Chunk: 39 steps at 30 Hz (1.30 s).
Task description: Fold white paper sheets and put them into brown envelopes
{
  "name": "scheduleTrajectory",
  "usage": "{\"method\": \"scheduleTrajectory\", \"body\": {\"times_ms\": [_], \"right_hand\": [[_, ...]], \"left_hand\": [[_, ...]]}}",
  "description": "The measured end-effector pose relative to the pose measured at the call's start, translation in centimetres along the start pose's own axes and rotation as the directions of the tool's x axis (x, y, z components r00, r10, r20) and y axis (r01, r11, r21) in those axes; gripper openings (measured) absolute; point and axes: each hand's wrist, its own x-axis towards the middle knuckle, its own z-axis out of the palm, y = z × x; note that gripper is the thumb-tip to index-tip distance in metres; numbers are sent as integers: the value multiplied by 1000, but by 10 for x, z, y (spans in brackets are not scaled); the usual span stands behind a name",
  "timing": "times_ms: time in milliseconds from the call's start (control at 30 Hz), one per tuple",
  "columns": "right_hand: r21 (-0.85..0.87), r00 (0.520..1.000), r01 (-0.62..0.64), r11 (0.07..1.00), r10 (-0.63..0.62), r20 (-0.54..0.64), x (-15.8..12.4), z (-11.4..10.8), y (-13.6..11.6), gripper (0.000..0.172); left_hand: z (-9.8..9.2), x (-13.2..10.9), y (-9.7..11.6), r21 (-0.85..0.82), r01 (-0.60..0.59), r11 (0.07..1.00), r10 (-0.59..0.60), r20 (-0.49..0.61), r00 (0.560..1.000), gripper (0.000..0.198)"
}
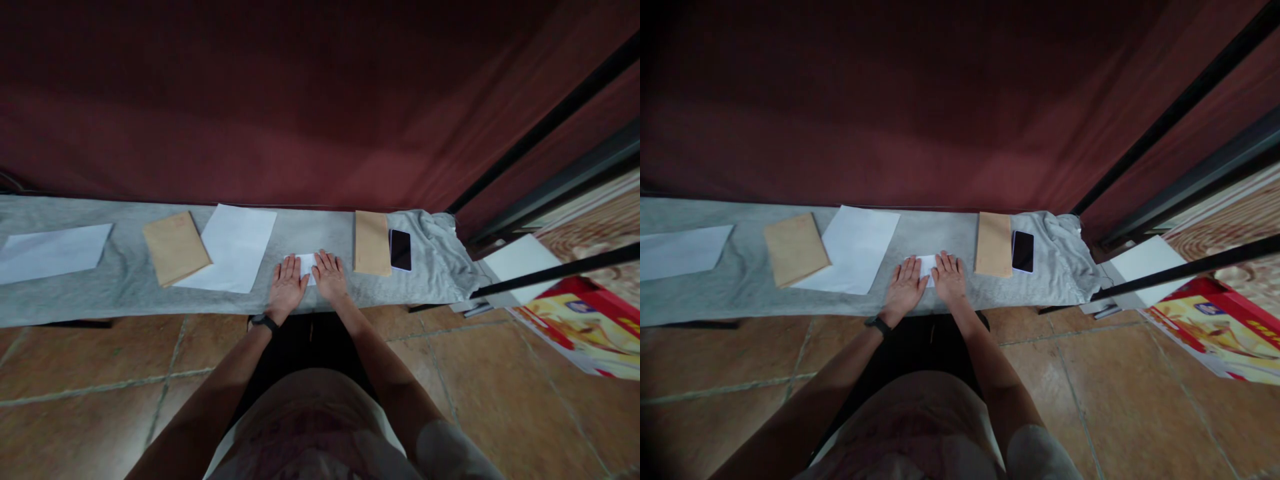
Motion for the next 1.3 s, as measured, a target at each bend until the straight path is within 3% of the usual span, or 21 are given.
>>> {"method": "scheduleTrajectory", "body": {"times_ms": [267,833,1300], "right_hand": [[-30,1000,-25,999,25,-1,1,1,1,51],[-33,996,-60,998,57,-67,-29,-1,4,56],[-44,994,-45,998,40,-102,-56,-7,6,56]], "left_hand": [[0,0,1,11,3,1000,-3,0,1000,68],[7,-21,-9,-32,83,996,-86,-105,991,68],[5,-31,-12,-31,90,996,-92,-108,990,65]]}}
